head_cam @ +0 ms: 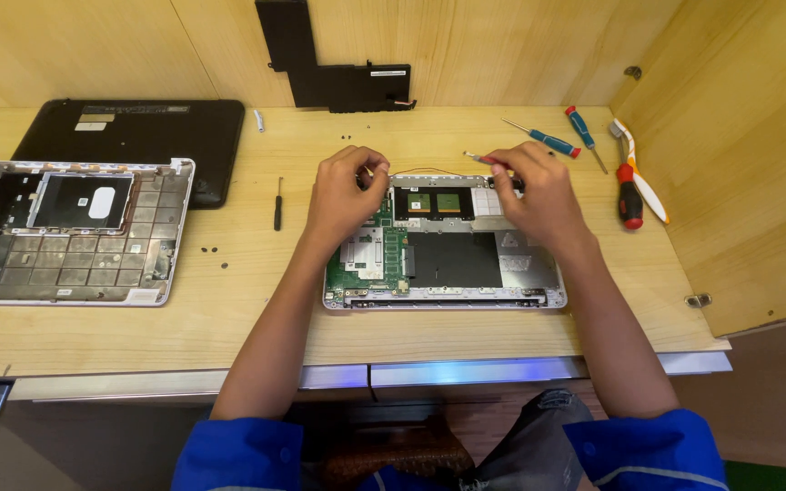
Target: Assembling internal laptop components by connecting ribbon cables and securing parts with a screwdriver.
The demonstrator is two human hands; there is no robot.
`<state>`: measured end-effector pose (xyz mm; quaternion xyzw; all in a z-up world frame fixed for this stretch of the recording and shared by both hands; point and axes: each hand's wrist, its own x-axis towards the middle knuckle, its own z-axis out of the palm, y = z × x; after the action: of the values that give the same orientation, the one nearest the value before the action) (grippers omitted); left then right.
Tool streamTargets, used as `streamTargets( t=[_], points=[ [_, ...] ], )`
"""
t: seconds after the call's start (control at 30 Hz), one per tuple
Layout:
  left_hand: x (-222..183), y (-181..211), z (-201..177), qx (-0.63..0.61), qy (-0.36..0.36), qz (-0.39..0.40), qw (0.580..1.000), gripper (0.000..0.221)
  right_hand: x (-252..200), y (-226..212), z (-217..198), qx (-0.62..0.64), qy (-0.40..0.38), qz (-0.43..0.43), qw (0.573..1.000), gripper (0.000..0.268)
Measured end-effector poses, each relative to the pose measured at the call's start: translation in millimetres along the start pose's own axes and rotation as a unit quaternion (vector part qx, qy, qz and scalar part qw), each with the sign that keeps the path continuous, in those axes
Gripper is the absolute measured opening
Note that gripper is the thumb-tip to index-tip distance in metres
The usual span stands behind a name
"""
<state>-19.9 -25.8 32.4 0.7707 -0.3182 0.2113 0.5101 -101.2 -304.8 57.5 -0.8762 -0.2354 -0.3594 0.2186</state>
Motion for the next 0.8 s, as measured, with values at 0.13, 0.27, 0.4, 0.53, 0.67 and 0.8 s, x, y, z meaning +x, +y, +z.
streamTargets(
  t=[0.13,0.27,0.4,0.53,0.67,0.8],
  points=[
    [-3,5,-10,0.116,-0.049,-0.089,0.988,0.008,-13,31,-25,-0.065,-0.018,0.055,0.996,0.015],
    [-4,0,-9,0.146,-0.067,-0.093,0.983,0.008,-36,75,-25,0.026,-0.021,0.185,0.982,0.025],
    [-5,0,-10,0.152,-0.080,-0.102,0.980,0.009,-38,80,-22,0.123,0.025,0.256,0.958,0.014],
    [-7,-5,-8,0.159,-0.086,-0.086,0.980,0.009,-38,86,-19,0.253,0.087,0.314,0.911,0.012],
    [-7,-10,-5,0.182,-0.090,-0.077,0.976,0.008,-34,84,-7,0.293,0.123,0.288,0.903,0.009],
    [-9,-19,-2,0.190,-0.095,-0.068,0.975,0.008,-23,54,1,0.319,0.100,0.262,0.905,0.009]
  ],
)
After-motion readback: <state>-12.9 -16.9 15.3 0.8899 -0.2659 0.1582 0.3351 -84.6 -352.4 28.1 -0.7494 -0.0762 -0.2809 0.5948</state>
